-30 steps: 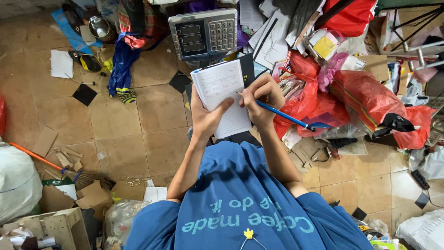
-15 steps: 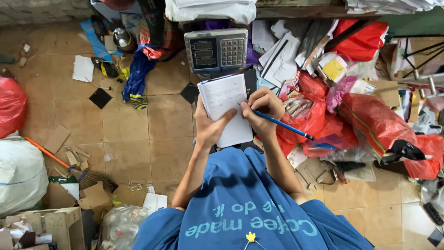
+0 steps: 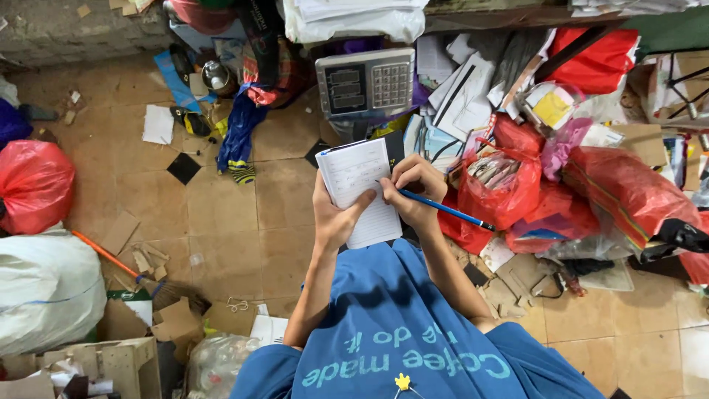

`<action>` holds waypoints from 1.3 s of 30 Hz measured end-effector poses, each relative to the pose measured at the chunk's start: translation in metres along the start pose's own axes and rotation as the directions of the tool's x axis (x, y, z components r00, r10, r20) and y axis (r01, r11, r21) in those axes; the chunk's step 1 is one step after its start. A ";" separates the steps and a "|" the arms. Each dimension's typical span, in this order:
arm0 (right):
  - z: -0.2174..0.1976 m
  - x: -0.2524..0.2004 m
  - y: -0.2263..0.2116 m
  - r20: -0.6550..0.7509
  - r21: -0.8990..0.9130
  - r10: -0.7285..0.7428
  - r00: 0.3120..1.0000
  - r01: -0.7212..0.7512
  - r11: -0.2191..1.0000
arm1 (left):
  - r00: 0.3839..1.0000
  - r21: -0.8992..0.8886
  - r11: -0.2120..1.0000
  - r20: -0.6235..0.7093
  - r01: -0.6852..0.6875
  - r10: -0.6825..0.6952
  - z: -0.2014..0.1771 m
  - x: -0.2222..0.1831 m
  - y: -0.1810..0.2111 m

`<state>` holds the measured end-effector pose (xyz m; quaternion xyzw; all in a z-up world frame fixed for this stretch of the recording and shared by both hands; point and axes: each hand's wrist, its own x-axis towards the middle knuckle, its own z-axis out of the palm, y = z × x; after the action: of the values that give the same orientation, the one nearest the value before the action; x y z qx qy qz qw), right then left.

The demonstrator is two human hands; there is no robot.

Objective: The person weighs bundles of paper or books on a digital scale and records the weights in a notebook.

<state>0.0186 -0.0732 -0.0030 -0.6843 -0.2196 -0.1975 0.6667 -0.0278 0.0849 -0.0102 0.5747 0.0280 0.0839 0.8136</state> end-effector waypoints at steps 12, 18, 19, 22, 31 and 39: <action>0.051 -0.017 -0.007 0.045 0.011 0.029 0.999 -0.030 0.999 | 0.994 0.045 0.999 -0.106 -0.013 0.018 -0.044 -0.027 0.015; 0.051 -0.017 -0.011 0.055 -0.010 0.009 0.998 -0.008 1.000 | 0.992 0.061 0.998 -0.130 0.017 -0.009 -0.045 -0.028 0.019; 0.048 -0.017 -0.012 0.054 -0.016 0.010 0.999 -0.009 1.000 | 0.992 0.057 0.998 -0.126 0.020 -0.013 -0.042 -0.028 0.019; 0.039 -0.018 -0.013 0.044 -0.027 0.003 0.999 -0.002 1.000 | 0.996 0.076 0.997 -0.090 0.019 -0.013 -0.033 -0.026 0.020; 0.021 -0.013 -0.010 -0.047 -0.067 -0.044 0.998 0.041 0.997 | 0.998 0.111 0.994 -0.058 -0.025 0.032 -0.011 -0.020 0.017; 0.028 -0.011 -0.007 -0.037 0.057 -0.009 0.999 0.011 0.998 | 0.992 0.114 0.993 -0.116 -0.038 0.051 -0.014 -0.017 0.024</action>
<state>0.0055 -0.0451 -0.0045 -0.6600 -0.2163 -0.2068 0.6890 -0.0489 0.1025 0.0065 0.6136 0.0679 0.1342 0.7751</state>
